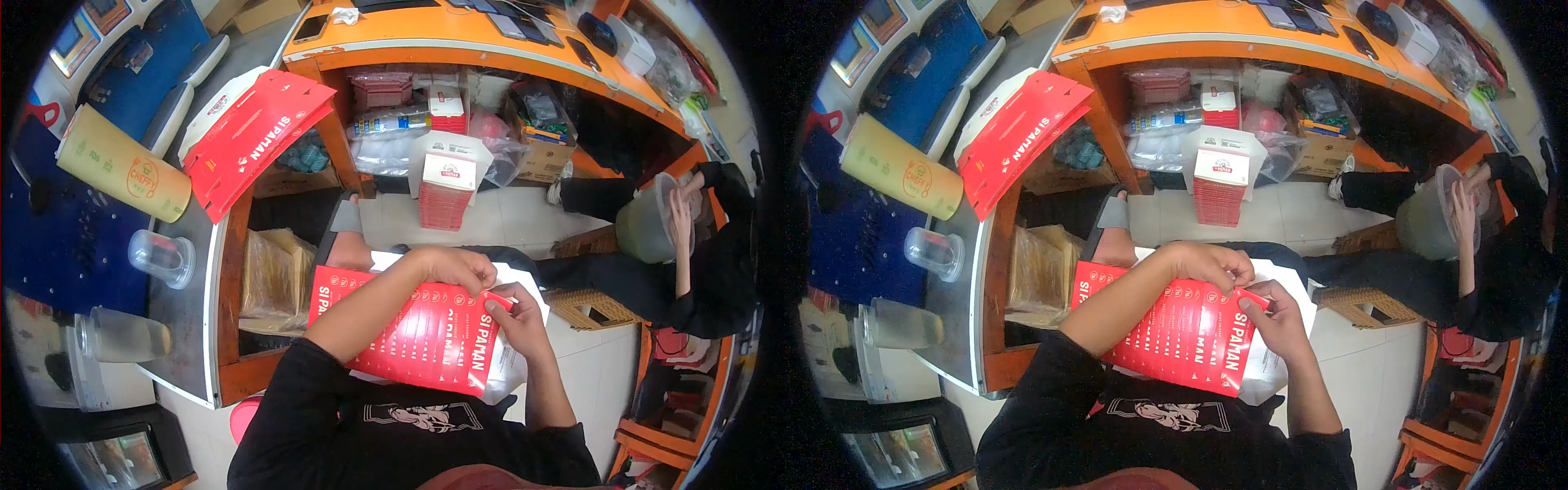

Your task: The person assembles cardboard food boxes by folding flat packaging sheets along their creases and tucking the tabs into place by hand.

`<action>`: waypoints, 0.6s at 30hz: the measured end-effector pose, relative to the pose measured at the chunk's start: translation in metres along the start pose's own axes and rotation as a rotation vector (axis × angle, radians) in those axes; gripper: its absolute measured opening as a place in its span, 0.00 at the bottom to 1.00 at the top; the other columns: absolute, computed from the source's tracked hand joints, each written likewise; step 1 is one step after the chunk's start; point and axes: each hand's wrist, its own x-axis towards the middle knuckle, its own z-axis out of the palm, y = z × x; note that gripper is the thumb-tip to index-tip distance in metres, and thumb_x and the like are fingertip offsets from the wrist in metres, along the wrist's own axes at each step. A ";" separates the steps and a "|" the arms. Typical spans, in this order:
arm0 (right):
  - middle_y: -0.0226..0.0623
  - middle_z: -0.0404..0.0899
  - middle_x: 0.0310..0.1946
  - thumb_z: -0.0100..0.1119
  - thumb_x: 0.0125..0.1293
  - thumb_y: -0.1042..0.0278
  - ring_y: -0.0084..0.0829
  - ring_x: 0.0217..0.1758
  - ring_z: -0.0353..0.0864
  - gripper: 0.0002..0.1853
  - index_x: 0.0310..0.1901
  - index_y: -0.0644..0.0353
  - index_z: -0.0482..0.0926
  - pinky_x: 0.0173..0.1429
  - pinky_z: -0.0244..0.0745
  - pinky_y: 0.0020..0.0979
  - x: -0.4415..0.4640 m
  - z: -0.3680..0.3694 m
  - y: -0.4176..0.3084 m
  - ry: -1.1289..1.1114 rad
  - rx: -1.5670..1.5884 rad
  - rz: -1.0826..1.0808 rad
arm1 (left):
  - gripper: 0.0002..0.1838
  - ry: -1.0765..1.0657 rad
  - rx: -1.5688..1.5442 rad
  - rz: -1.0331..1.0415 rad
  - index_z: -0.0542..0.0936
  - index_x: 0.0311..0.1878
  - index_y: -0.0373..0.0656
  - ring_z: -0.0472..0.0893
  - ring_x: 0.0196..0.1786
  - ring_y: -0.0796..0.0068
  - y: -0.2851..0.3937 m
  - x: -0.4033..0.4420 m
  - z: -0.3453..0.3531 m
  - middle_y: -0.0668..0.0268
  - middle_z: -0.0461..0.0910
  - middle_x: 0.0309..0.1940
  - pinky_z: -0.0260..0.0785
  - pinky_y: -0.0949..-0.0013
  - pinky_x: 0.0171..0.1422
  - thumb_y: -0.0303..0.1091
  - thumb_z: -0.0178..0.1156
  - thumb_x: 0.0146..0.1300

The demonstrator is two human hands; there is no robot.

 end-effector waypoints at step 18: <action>0.48 0.62 0.71 0.43 0.81 0.46 0.39 0.72 0.69 0.31 0.72 0.62 0.57 0.72 0.69 0.41 -0.073 0.045 0.046 0.231 0.359 0.045 | 0.47 0.327 0.522 -0.315 0.73 0.70 0.43 0.76 0.69 0.53 0.044 -0.051 0.023 0.47 0.73 0.69 0.69 0.59 0.69 0.68 0.69 0.56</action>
